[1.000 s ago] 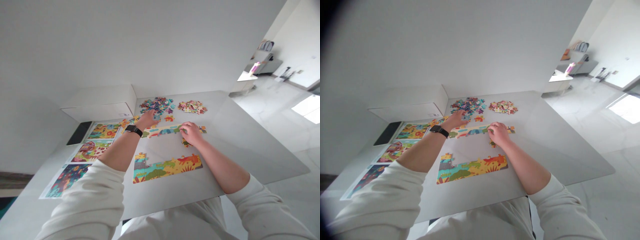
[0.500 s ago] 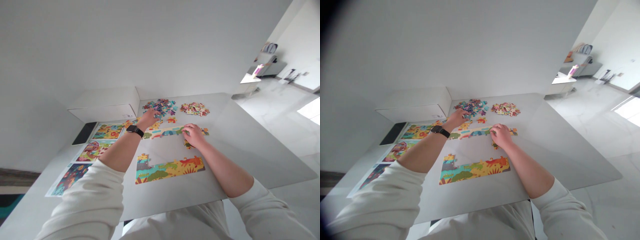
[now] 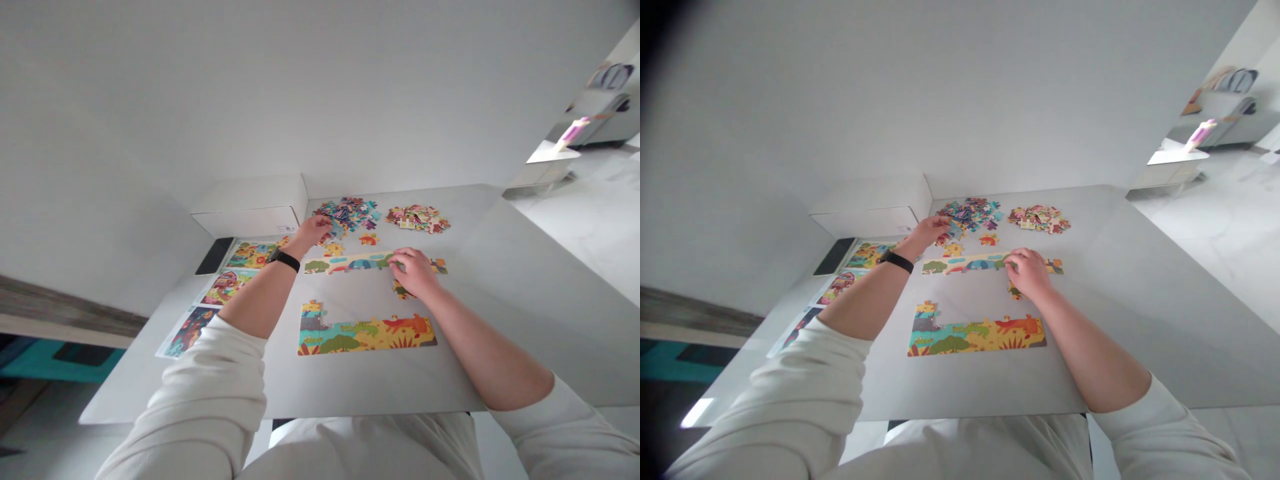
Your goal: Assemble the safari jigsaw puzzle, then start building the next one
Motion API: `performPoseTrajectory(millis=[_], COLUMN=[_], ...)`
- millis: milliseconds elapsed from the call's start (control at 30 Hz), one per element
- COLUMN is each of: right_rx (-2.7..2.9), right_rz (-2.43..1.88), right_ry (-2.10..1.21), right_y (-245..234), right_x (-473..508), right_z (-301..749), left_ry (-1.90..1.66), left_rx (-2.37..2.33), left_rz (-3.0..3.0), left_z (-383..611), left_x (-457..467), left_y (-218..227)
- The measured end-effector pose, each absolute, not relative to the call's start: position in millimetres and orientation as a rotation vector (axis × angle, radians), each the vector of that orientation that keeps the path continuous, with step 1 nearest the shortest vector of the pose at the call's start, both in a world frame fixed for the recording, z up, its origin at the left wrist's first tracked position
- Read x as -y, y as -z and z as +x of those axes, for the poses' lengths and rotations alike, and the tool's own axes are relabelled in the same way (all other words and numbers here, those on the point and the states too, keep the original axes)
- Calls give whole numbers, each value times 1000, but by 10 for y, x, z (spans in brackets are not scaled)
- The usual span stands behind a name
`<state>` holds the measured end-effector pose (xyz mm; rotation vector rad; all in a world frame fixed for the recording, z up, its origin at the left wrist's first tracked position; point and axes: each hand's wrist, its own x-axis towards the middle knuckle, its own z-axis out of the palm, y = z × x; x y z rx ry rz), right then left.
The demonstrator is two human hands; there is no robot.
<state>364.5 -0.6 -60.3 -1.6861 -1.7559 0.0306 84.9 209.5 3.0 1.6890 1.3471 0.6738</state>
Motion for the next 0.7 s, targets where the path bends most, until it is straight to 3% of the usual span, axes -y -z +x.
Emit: performPoseTrajectory(millis=[400,700], right_rx=[1761,1781], right_rz=[-1689,-1691], right_ry=[-22,-23], right_y=[605,623], right_x=[4,-5], right_z=[3666,3704], left_ry=[-614,-499], left_rx=[-1410,-1451], left_rz=[1697,2088], left_z=[1048,1179], left_x=[-2033,-1957], left_y=[-21,-2])
